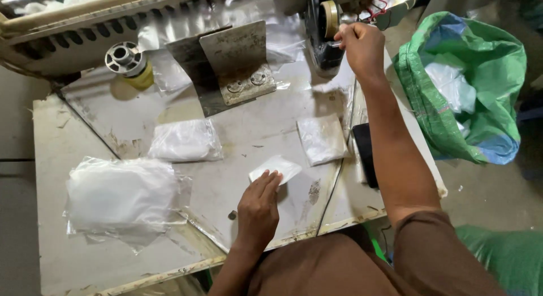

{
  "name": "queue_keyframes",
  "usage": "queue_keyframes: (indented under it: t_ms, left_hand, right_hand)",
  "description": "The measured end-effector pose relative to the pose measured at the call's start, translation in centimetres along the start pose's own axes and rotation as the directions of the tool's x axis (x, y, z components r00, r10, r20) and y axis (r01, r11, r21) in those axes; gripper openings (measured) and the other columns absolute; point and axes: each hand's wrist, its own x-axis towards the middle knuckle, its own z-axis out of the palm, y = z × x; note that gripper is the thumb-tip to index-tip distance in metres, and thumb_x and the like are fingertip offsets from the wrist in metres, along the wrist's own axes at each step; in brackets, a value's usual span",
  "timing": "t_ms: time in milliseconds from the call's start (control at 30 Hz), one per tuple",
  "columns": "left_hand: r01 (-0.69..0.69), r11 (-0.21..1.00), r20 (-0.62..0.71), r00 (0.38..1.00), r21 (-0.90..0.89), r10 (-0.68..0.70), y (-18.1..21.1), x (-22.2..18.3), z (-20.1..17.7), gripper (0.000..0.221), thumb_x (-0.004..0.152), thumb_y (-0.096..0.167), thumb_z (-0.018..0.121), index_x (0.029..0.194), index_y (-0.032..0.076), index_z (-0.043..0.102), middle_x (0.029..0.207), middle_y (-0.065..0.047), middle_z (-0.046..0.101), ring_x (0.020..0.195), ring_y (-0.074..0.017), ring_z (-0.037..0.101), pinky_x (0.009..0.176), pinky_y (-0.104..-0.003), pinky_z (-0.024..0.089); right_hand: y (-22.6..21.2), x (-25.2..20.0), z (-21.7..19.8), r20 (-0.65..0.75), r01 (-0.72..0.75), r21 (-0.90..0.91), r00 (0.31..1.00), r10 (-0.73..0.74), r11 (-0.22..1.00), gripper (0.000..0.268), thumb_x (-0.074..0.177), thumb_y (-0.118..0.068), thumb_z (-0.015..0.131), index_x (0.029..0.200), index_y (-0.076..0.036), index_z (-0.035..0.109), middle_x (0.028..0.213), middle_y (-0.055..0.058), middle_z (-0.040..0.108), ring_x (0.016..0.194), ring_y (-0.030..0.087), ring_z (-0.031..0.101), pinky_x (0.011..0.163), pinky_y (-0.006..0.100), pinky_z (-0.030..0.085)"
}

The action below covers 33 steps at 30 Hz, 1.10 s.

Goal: Packaging small plastic bags into a larger green sack

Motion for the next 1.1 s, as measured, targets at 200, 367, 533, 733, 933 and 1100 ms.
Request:
queue_keyframes:
  t_ms: [200,367,533,733,933,1100]
  left_hand:
    - [-0.097,0.995,0.015,0.995,0.030,0.096,0.8,0.5,1.5,0.031,0.092,-0.009,0.059,0.121,-0.003,0.067,0.111,-0.018,0.065,0.092,-0.0353,0.067,0.075,-0.046,0.059]
    - [-0.236,0.955,-0.110,0.960,0.177,0.258,0.2,-0.9,6.2,0.024,0.096,0.010,0.063,0.119,0.013,0.067,0.113,-0.008,0.066,0.085,-0.0233,0.072,0.071,-0.034,0.059]
    - [-0.338,0.876,-0.022,0.930,0.343,0.367,0.9,0.2,6.8,0.017,0.096,0.014,0.065,0.112,0.016,0.064,0.118,-0.010,0.066,0.075,-0.0209,0.071,0.066,-0.034,0.059]
    - [-0.067,0.961,0.136,0.985,-0.270,0.107,3.3,5.6,3.6,0.018,0.104,0.019,0.056,0.106,0.017,0.073,0.092,-0.004,0.074,0.073,-0.0314,0.071,0.067,-0.042,0.057]
    - [-0.095,0.995,0.256,0.962,0.005,0.090,-2.7,12.0,9.4,0.048,0.098,0.029,0.069,0.128,-0.009,0.067,0.125,-0.030,0.069,0.097,-0.0519,0.068,0.079,-0.059,0.055]
    - [0.122,0.956,0.383,0.924,-0.267,-0.011,-6.7,11.1,12.2,0.046,0.081,0.017,0.085,0.125,0.010,0.072,0.095,-0.010,0.062,0.092,-0.0382,0.062,0.086,-0.048,0.050]
  right_hand:
    - [1.5,-5.0,-0.5,0.269,-0.212,-0.163,0.930,0.250,0.964,0.032,0.105,-0.032,0.060,0.093,-0.010,0.081,0.082,0.009,0.074,0.073,0.019,0.066,0.065,0.037,0.049]
    - [-9.9,-18.5,-3.6,0.496,-0.196,-0.004,0.851,0.172,0.981,0.021,0.097,-0.018,0.066,0.111,-0.003,0.073,0.066,0.015,0.069,0.064,0.026,0.062,0.064,0.041,0.050]
    - [-9.1,-27.0,-6.7,0.638,-0.259,-0.200,0.697,0.326,0.945,0.015,0.096,-0.012,0.061,0.110,-0.006,0.057,0.074,0.020,0.076,0.067,0.037,0.074,0.063,0.048,0.055]
    - [-3.6,-26.3,-7.8,0.254,-0.097,-0.217,0.955,0.152,0.971,0.065,0.079,-0.070,0.075,0.108,-0.015,0.054,0.091,0.009,0.068,0.090,0.031,0.071,0.082,0.047,0.056]
    - [0.8,-20.0,-2.6,0.320,0.176,-0.352,0.946,-0.058,0.920,0.057,0.101,-0.041,0.067,0.133,0.005,0.053,0.106,0.023,0.058,0.095,0.050,0.065,0.078,0.062,0.053]
    - [2.8,-20.1,-1.2,0.328,0.063,-0.249,0.944,0.023,0.967,0.078,0.080,-0.035,0.086,0.138,0.005,0.052,0.107,0.027,0.067,0.096,0.049,0.069,0.081,0.061,0.052]
